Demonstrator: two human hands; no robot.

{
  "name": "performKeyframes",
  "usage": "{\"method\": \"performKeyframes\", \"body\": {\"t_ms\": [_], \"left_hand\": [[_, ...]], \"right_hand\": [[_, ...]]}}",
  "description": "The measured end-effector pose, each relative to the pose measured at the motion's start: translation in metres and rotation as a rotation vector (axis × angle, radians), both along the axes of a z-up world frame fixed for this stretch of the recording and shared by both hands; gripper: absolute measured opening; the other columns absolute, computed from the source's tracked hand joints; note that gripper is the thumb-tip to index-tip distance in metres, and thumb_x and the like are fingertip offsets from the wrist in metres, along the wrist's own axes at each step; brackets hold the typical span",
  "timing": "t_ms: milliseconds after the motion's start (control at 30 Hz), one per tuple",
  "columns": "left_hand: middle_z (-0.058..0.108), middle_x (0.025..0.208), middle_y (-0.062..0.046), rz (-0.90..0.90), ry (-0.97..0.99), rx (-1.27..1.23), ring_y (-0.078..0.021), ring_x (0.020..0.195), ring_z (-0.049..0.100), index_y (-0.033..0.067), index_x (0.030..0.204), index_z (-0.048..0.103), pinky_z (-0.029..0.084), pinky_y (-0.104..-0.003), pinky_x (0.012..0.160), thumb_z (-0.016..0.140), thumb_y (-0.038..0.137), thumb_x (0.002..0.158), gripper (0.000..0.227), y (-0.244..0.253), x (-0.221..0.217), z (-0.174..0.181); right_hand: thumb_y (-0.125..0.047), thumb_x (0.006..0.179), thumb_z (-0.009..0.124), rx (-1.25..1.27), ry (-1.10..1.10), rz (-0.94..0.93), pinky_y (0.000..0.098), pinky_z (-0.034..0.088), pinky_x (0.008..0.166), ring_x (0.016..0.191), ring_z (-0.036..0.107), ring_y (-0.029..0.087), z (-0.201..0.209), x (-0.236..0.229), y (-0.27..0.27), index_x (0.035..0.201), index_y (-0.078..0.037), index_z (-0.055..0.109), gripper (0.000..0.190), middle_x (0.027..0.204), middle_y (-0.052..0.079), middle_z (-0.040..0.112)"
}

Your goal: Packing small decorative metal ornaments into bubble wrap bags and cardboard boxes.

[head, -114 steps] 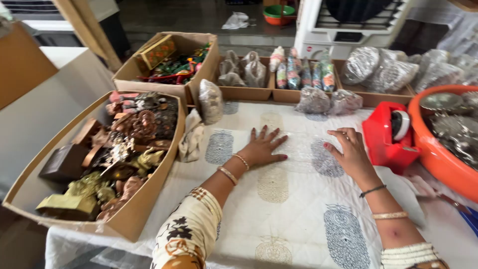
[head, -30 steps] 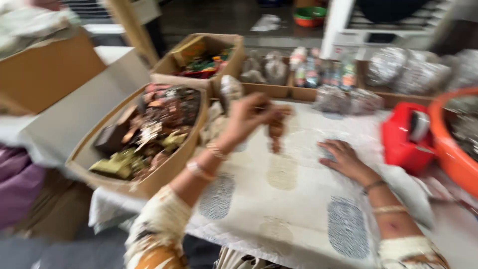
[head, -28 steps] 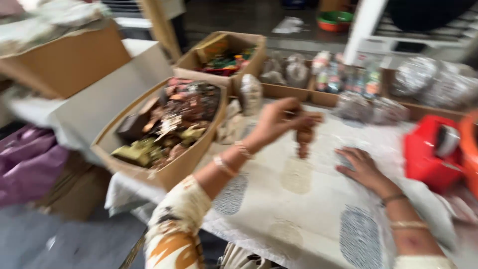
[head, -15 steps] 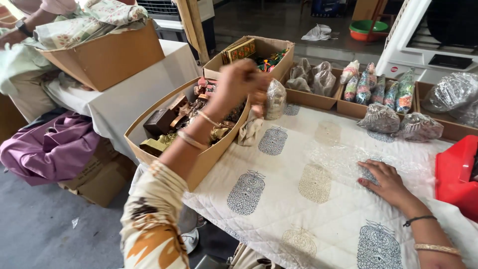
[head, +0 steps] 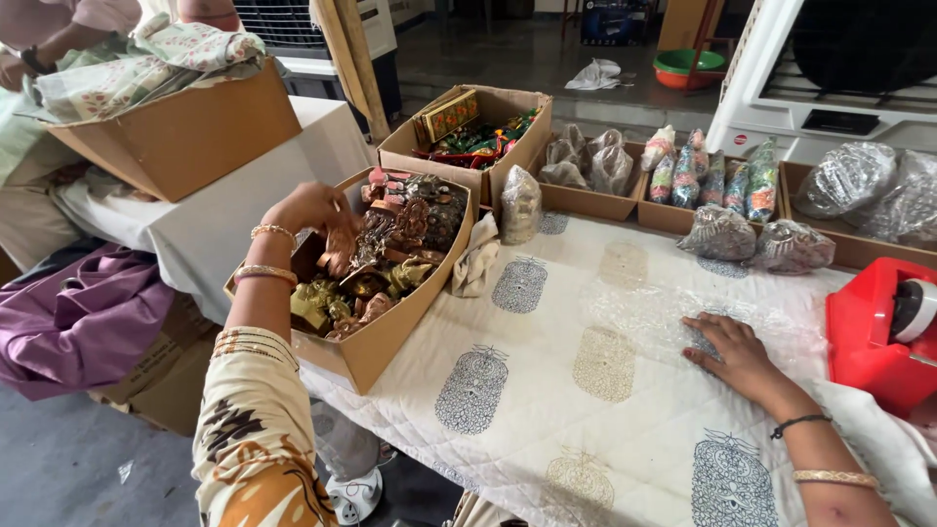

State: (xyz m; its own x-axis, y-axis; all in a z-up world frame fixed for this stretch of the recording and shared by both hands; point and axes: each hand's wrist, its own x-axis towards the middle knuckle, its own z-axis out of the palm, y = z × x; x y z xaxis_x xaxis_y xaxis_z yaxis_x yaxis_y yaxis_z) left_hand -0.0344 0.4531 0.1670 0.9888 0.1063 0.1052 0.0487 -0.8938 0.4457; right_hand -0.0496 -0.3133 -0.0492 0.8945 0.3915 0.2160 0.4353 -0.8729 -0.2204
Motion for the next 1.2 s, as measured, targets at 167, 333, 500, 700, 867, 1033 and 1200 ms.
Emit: {"method": "performKeyframes", "body": {"t_ms": [167,333,500,700,867,1033,1200], "left_hand": [[0.079,0.093,-0.008,-0.001,0.282,0.047,-0.0208,0.082,0.073,0.0104,0.103,0.081,0.063,-0.037,0.077,0.077,0.029,0.086,0.025,-0.018,-0.005,0.024],[0.077,0.105,-0.008,0.133,0.224,0.145,-0.0226,0.090,0.072,0.0120,0.114,0.076,0.061,-0.043,0.087,0.076,0.033,0.092,0.030,-0.015,0.023,0.015],[0.077,0.101,-0.018,0.332,0.176,0.532,-0.0272,0.088,0.077,0.0062,0.113,0.073,0.068,-0.039,0.077,0.068,0.031,0.098,0.029,0.043,0.103,-0.080],[0.075,0.104,-0.010,0.298,-0.031,0.425,-0.0281,0.099,0.071,0.0191,0.110,0.078,0.057,-0.043,0.089,0.074,0.032,0.095,0.021,-0.001,0.034,-0.021],[0.075,0.104,-0.012,0.394,-0.198,0.275,-0.0294,0.098,0.072,0.0180,0.113,0.073,0.057,-0.043,0.089,0.078,0.027,0.088,0.027,-0.007,0.027,-0.002],[0.074,0.103,-0.012,0.413,-0.560,0.138,-0.0335,0.097,0.070,0.0186,0.110,0.072,0.055,-0.047,0.085,0.078,0.018,0.086,0.024,-0.010,0.021,0.006],[0.064,0.081,-0.011,0.164,-1.166,-0.027,-0.0267,0.067,0.061,0.0063,0.092,0.058,0.053,-0.041,0.064,0.081,0.001,0.092,0.024,-0.080,-0.006,0.059]], "right_hand": [[-0.062,0.086,0.057,-0.001,-0.014,0.020,0.0437,0.030,0.118,0.141,0.039,0.031,0.000,0.001,-0.001,0.147,-0.032,0.050,0.068,0.154,0.005,0.044],[-0.061,0.087,0.057,-0.009,-0.019,0.028,0.0441,0.030,0.118,0.141,0.038,0.031,-0.001,0.001,-0.001,0.147,-0.032,0.050,0.067,0.154,0.005,0.044],[-0.063,0.085,0.057,0.013,0.029,-0.004,0.0438,0.030,0.118,0.142,0.037,0.029,0.007,-0.002,0.002,0.146,-0.035,0.050,0.068,0.155,0.002,0.044],[-0.066,0.085,0.056,-0.037,0.104,-0.060,0.0443,0.027,0.120,0.145,0.033,0.029,0.004,0.002,0.000,0.147,-0.039,0.048,0.068,0.157,0.001,0.040],[-0.066,0.085,0.056,0.000,0.042,-0.010,0.0443,0.029,0.119,0.143,0.036,0.029,0.003,-0.002,-0.001,0.147,-0.038,0.049,0.068,0.156,0.002,0.042],[-0.065,0.085,0.057,-0.003,0.049,-0.031,0.0445,0.029,0.118,0.142,0.035,0.031,0.008,-0.004,0.004,0.146,-0.038,0.049,0.067,0.157,0.002,0.041],[-0.061,0.088,0.059,0.041,-0.037,0.057,0.0440,0.031,0.118,0.141,0.040,0.030,-0.006,0.000,-0.004,0.143,-0.030,0.054,0.064,0.150,0.006,0.047]]}}
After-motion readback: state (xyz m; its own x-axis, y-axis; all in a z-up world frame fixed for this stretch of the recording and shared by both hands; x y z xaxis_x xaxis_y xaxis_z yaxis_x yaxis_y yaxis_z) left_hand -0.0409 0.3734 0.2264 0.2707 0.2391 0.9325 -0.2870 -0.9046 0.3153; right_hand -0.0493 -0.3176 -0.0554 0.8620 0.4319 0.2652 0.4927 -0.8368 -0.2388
